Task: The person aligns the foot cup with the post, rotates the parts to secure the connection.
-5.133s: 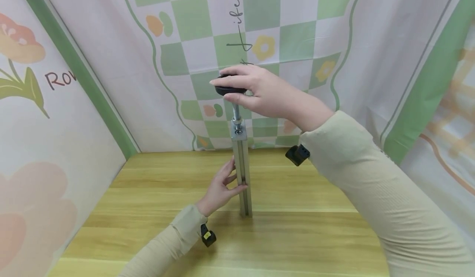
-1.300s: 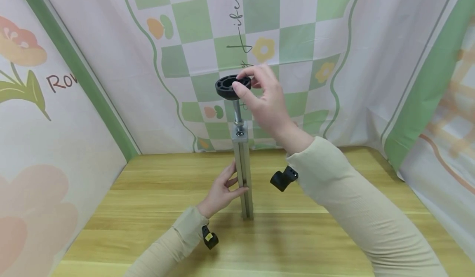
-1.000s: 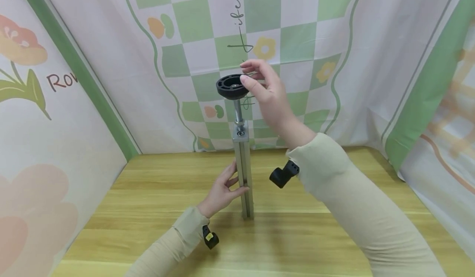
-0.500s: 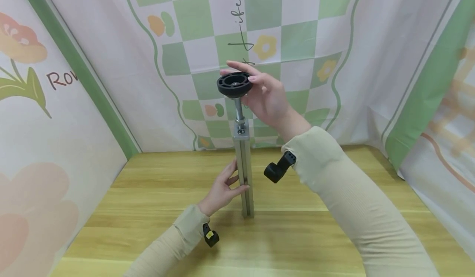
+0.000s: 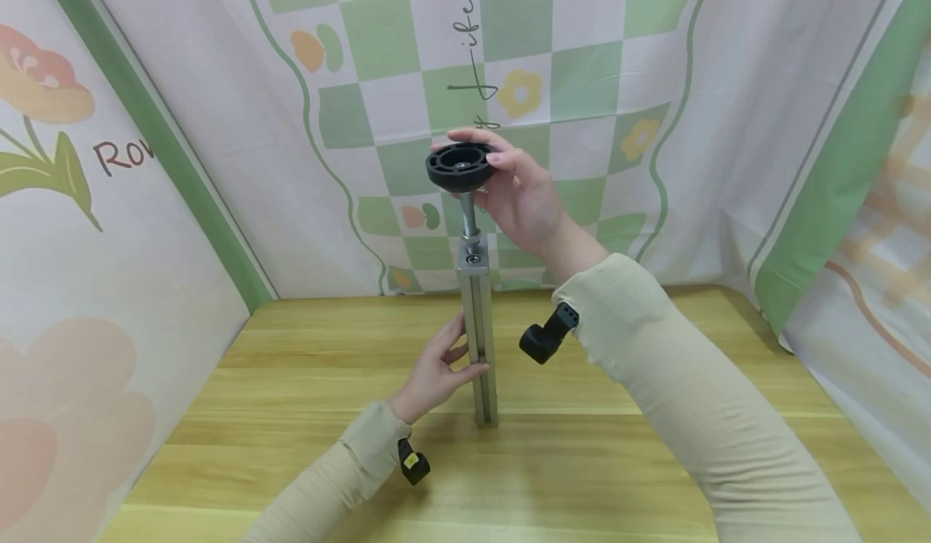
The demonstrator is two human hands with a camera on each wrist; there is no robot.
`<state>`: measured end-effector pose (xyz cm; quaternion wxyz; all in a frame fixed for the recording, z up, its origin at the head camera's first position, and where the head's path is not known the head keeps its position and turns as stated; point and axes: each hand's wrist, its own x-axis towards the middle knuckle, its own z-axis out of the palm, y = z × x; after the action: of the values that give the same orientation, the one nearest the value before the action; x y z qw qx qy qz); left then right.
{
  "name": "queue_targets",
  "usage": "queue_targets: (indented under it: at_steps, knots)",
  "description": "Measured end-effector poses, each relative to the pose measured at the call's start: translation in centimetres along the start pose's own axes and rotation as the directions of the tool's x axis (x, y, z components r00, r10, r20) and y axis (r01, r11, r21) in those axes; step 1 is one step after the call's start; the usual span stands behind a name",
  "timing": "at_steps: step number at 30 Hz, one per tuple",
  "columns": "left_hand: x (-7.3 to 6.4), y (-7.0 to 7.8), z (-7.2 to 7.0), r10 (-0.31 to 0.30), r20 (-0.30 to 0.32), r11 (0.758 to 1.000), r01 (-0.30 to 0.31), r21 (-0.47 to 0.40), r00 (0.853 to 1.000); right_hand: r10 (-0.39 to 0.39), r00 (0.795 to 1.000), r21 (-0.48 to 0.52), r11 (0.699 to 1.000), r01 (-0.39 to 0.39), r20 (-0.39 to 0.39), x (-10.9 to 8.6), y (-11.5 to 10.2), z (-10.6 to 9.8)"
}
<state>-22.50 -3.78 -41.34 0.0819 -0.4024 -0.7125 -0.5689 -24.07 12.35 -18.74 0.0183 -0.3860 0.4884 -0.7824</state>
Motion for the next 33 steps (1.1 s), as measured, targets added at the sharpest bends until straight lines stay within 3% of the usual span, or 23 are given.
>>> queue_targets:
  at_steps: [13,25,33]
  knots:
    - [0.1,-0.2,0.1,0.033,-0.002,0.999,-0.033,-0.001,0.999,-0.039,0.999,-0.068,0.997,0.038,-0.014,-0.1,0.1,-0.3]
    - [0.0,-0.2,0.1,0.033,-0.003,0.999,-0.033,-0.007,0.999,-0.059,0.993,-0.024,0.998,0.062,0.107,-0.4,0.0,-1.1]
    - [-0.1,-0.2,0.1,0.034,-0.005,0.999,-0.034,0.005,0.999,-0.101,0.993,-0.066,0.992,0.105,0.057,-0.6,0.1,-0.8]
